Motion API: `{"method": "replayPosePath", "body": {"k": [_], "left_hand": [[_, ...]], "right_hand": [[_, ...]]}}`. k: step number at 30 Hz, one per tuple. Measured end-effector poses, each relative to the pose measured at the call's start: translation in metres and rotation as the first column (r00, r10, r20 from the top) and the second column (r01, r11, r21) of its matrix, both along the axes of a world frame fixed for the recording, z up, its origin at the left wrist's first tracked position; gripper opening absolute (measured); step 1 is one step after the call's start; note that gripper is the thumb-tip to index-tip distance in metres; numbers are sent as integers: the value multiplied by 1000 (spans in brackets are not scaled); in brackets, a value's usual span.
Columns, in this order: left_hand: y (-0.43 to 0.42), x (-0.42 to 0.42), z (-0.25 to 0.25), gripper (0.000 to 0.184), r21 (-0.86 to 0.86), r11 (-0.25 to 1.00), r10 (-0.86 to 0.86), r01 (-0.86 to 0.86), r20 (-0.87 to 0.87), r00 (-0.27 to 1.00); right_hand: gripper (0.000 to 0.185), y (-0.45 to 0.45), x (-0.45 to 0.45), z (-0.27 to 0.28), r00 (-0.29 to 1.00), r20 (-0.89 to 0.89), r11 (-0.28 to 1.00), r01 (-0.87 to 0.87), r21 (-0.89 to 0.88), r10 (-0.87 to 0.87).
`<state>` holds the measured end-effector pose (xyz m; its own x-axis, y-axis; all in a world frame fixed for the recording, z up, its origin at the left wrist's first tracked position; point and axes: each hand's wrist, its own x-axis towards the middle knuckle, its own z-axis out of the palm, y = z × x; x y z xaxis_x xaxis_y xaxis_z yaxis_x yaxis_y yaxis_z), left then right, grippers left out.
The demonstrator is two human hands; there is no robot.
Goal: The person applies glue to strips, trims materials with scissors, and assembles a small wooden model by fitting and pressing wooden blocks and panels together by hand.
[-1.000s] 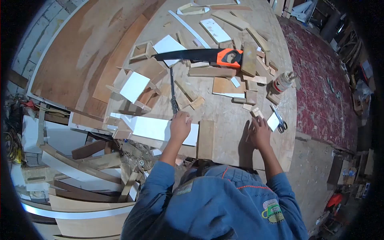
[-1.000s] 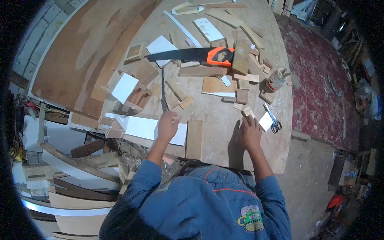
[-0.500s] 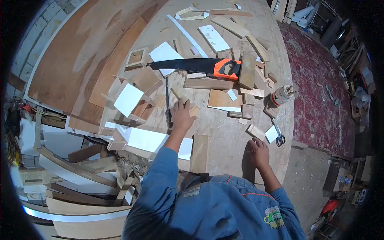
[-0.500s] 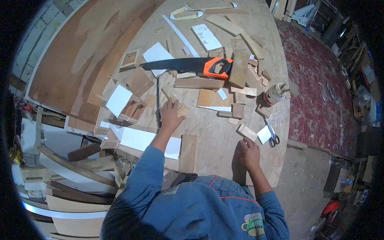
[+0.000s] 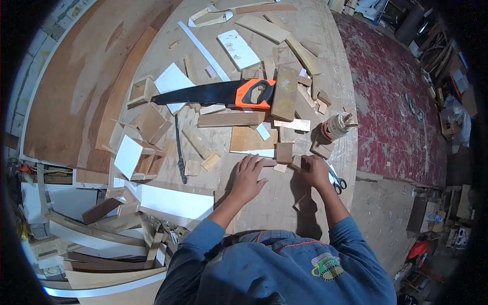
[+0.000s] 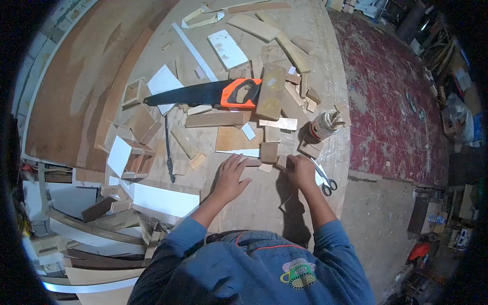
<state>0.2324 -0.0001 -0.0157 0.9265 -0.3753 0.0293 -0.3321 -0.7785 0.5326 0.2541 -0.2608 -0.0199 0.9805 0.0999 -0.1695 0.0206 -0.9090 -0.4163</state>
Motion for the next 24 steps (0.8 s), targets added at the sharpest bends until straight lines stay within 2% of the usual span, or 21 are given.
{"method": "replayPosePath", "body": {"k": [1,2,3,5,6,7,9,10,11,12,13,14,15,16,18,19,21,23,24], "left_hand": [[-9,4,-1,65,-92,996,-18,14,-37,999],[-18,6,0,64,-124,992,-24,22,-21,999],[-28,7,4,64,-121,992,-31,27,-26,999],[-48,6,10,65,-459,854,8,-245,-459,888],[-57,5,6,65,-551,737,-12,-391,-590,807],[-58,5,1,65,-544,742,-12,-391,-594,805],[-57,6,-21,50,-562,673,22,-481,-635,773],[-51,8,-26,41,-564,626,-13,-539,-698,716],[-42,5,-30,41,-558,632,-12,-538,-702,713],[-35,6,-14,38,-573,455,-165,-682,-806,568],[-30,5,-5,35,-516,273,-341,-812,-841,420],[-26,4,-10,34,-544,243,-340,-803,-823,454],[-22,3,-9,34,-543,248,-338,-803,-825,453],[-19,1,-7,34,-528,287,-297,-799,-843,449],[-12,-5,-9,34,-517,327,-257,-791,-854,452],[-9,-10,-17,33,-519,352,-190,-779,-854,484],[0,-19,-30,33,-531,372,-126,-761,-841,526],[12,-25,-37,35,-469,499,165,-729,-774,611],[14,-26,-23,40,-471,494,226,-731,-742,631]], "right_hand": [[50,-3,2,2,994,-110,992,-8,125,22],[48,-14,-3,-28,992,-115,872,10,489,54],[48,-13,-6,-24,992,-121,870,18,492,48],[44,2,-13,-4,867,-495,576,381,724,49],[41,9,-18,-1,906,-423,657,311,687,12],[38,16,-22,6,959,-282,746,184,640,6],[33,25,-30,1,985,-152,652,66,755,76],[33,24,-28,2,985,-156,647,73,759,72],[31,22,-21,5,957,-252,582,123,804,145],[29,20,-14,7,915,-336,516,180,837,225],[25,19,-4,-1,932,-341,535,227,814,123],[30,21,5,-5,950,-309,602,270,751,-40],[35,28,15,0,946,-256,656,322,683,-199],[35,36,23,2,946,-254,653,323,686,-201],[52,51,33,8,987,113,933,71,354,-118],[62,66,32,0,982,170,951,28,309,-84],[56,91,23,-2,986,167,945,-70,318,16],[57,100,24,-2,972,52,909,-232,347,229],[45,103,25,-6,969,119,832,-246,497,215]]}}
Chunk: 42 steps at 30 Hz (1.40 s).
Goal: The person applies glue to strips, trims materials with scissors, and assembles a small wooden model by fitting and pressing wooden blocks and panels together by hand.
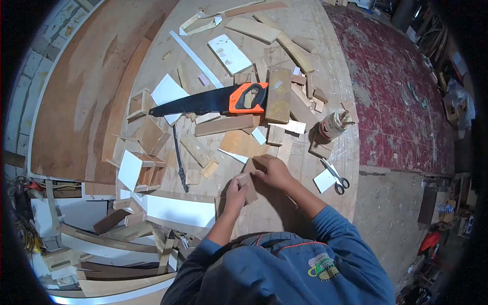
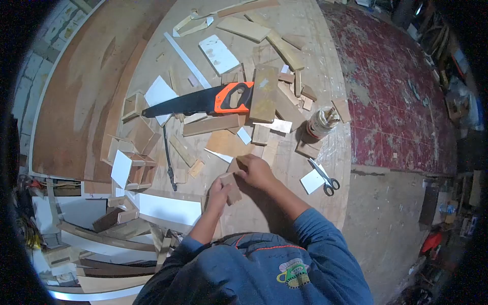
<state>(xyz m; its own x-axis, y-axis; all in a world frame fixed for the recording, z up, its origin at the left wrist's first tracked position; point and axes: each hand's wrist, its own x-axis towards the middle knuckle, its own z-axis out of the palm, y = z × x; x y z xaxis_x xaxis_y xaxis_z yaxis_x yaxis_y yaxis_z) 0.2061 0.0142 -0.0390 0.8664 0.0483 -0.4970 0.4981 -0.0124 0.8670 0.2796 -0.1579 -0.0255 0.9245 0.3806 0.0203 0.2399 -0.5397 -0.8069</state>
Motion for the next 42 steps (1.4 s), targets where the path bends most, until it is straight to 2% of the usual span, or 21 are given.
{"method": "replayPosePath", "body": {"k": [5,7,8,10,11,14,17,18,20,21,23,27,29,32,34,35,37,39,40,41,42], "left_hand": [[32,-1,3,49,116,990,81,-86,53,995],[39,3,17,54,350,932,46,-98,156,987],[52,1,-15,55,507,845,-46,-171,387,921],[56,7,9,57,559,822,-48,-110,260,964],[56,11,19,59,599,800,-51,-37,130,990],[51,14,26,63,696,708,-113,-114,272,956],[44,15,40,61,732,641,-251,-230,484,838],[41,12,41,61,734,640,-256,-228,484,837],[34,7,41,58,612,783,-306,-109,532,789],[26,5,45,58,609,786,-308,-107,536,786],[10,1,55,54,132,989,-113,64,405,907],[-9,-8,74,53,79,950,-312,303,305,900],[-18,-13,68,51,-49,954,-259,295,359,897],[-24,-23,81,44,-260,939,-128,224,339,932],[-18,-28,83,39,-315,934,-107,167,198,974],[-14,-30,77,39,-313,935,-104,166,205,973],[-6,-35,63,39,-319,943,-57,98,134,989],[-2,-44,63,39,-328,943,-20,53,104,994],[-1,-48,64,39,-338,941,9,15,72,997],[1,-53,63,39,-336,942,17,8,73,997],[2,-57,62,40,-302,953,11,10,68,998]], "right_hand": [[25,-21,18,-9,966,27,964,257,-60,-256],[29,-20,21,2,973,-56,967,216,-134,-225],[29,-16,18,9,975,-57,969,208,-133,-217],[42,3,6,36,995,-104,981,-13,-195,-8],[54,14,-3,22,1000,14,976,23,-215,-20],[66,29,-15,19,1000,12,952,24,-305,-21],[57,20,-20,0,997,49,983,62,-174,-55],[53,14,-20,0,973,-218,992,95,84,-75],[45,-3,-24,4,758,-648,865,276,419,72],[45,-9,-28,13,761,-645,865,279,417,65],[46,-18,-39,30,467,-749,478,579,661,470],[48,-32,-67,33,444,-697,349,636,688,564],[47,-32,-78,38,449,-688,273,686,674,570],[46,-34,-94,51,483,-678,290,651,701,555],[43,-33,-102,53,476,-766,560,524,642,432],[43,-35,-100,51,480,-762,561,518,646,434],[35,-42,-91,33,613,-742,901,109,421,273],[17,-45,-65,-8,831,-544,948,71,311,116],[19,-43,-45,3,845,-533,990,103,97,-35],[22,-43,-24,-30,963,-251,990,117,76,-94],[23,-39,-3,-18,968,-206,990,135,-45,-142]]}}
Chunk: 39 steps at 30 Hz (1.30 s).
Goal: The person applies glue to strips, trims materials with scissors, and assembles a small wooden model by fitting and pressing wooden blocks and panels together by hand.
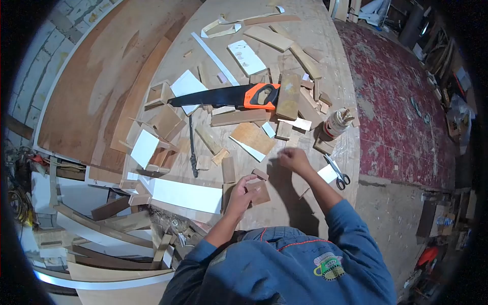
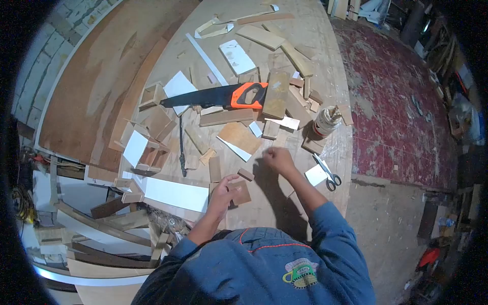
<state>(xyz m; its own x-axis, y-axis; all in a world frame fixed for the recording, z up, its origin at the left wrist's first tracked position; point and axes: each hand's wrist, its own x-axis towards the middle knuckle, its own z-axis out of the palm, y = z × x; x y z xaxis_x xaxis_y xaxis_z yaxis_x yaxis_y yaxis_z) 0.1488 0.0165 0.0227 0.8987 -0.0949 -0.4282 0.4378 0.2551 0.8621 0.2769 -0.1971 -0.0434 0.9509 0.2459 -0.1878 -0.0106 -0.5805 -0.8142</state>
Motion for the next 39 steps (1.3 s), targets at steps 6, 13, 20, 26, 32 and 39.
{"method": "replayPosePath", "body": {"k": [6,13,20,26,32,39], "left_hand": [[2,-19,13,51,31,999,41,-39,-93,995],[3,-41,3,54,-23,981,193,-194,-61,979],[3,-48,-9,40,-209,950,209,-230,-117,971],[-12,-37,-7,40,-144,988,46,-63,-119,992],[-33,-26,6,39,-84,990,-125,116,-115,985],[-33,-26,0,42,-128,971,-211,202,-57,976]], "right_hand": [[19,48,83,6,952,262,910,-36,-412,156],[27,56,99,-15,908,404,954,13,-298,114],[29,11,-59,25,867,391,950,-261,-172,309],[30,-70,-124,8,913,403,988,-4,-152,66],[46,-142,-106,-2,903,407,771,160,-616,137],[49,-115,-70,33,932,236,545,50,-837,277]]}}
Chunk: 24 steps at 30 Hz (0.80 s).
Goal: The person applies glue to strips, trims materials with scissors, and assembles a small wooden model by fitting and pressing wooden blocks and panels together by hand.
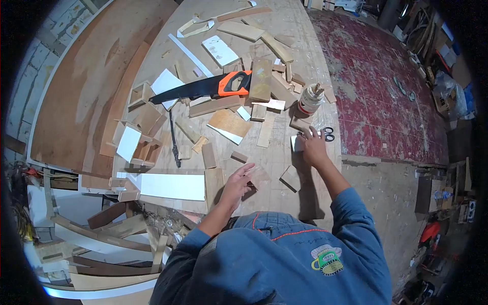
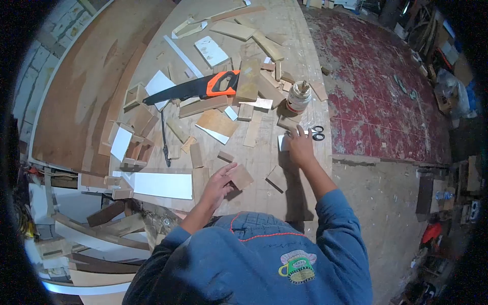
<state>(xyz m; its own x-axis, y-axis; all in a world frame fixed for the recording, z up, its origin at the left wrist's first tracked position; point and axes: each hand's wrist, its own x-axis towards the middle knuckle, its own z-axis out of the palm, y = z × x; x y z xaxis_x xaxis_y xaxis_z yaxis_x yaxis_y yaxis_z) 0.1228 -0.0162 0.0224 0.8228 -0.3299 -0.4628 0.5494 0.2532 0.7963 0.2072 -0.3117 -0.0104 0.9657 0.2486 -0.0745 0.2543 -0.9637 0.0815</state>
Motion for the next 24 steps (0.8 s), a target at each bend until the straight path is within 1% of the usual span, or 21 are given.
{"method": "replayPosePath", "body": {"k": [1,2,4,6,7,8,10,11,12,14,15,18,20,22,23,24], "left_hand": [[1,-1,-1,42,2,1000,6,-6,4,1000],[1,-2,-4,42,-6,1000,21,-21,-12,1000],[0,-4,-5,42,-13,999,43,-43,-26,999],[-1,-6,-3,40,-74,991,104,-110,-89,991],[1,-7,-4,40,-73,990,114,-120,-85,990],[4,-8,-5,41,-72,991,105,-111,-81,991],[9,-11,-5,43,-65,991,108,-113,-78,991],[11,-13,-4,43,-41,991,122,-126,-74,990],[13,-14,-3,43,-19,990,135,-137,-72,988],[18,-17,-9,44,-17,986,166,-167,-72,984],[20,-19,-12,44,-17,982,188,-190,-74,979],[23,-17,-15,45,-71,970,227,-234,-98,969],[20,-12,-10,45,-65,970,227,-235,-111,968],[14,-5,-10,45,-61,972,217,-226,-119,969],[11,-2,-12,45,-68,974,209,-217,-102,972],[8,2,-11,44,-74,976,200,-206,-84,976]], "right_hand": [[48,12,2,-1,993,114,994,10,105,-22],[46,27,3,-1,988,153,990,-16,143,-6],[41,57,21,-31,999,18,925,-42,377,38],[46,100,22,-13,982,-137,850,181,495,-129],[55,115,28,-13,974,-115,853,225,471,-193],[55,121,31,-12,977,-113,855,214,473,-182],[60,132,34,-4,967,-41,864,243,441,-251],[48,130,37,-4,969,-22,854,226,468,-245],[48,126,43,-11,972,-24,855,219,470,-235],[34,114,55,-29,977,-100,880,211,425,-186],[26,108,52,-30,985,-14,882,161,443,-172],[24,86,42,-32,997,-17,896,80,437,-81],[24,74,32,-24,998,-3,894,53,445,-58],[25,57,28,-27,988,-126,792,149,592,-91],[26,50,23,-29,970,-214,698,231,678,-112],[26,44,19,-31,969,-216,697,236,677,-119]]}}
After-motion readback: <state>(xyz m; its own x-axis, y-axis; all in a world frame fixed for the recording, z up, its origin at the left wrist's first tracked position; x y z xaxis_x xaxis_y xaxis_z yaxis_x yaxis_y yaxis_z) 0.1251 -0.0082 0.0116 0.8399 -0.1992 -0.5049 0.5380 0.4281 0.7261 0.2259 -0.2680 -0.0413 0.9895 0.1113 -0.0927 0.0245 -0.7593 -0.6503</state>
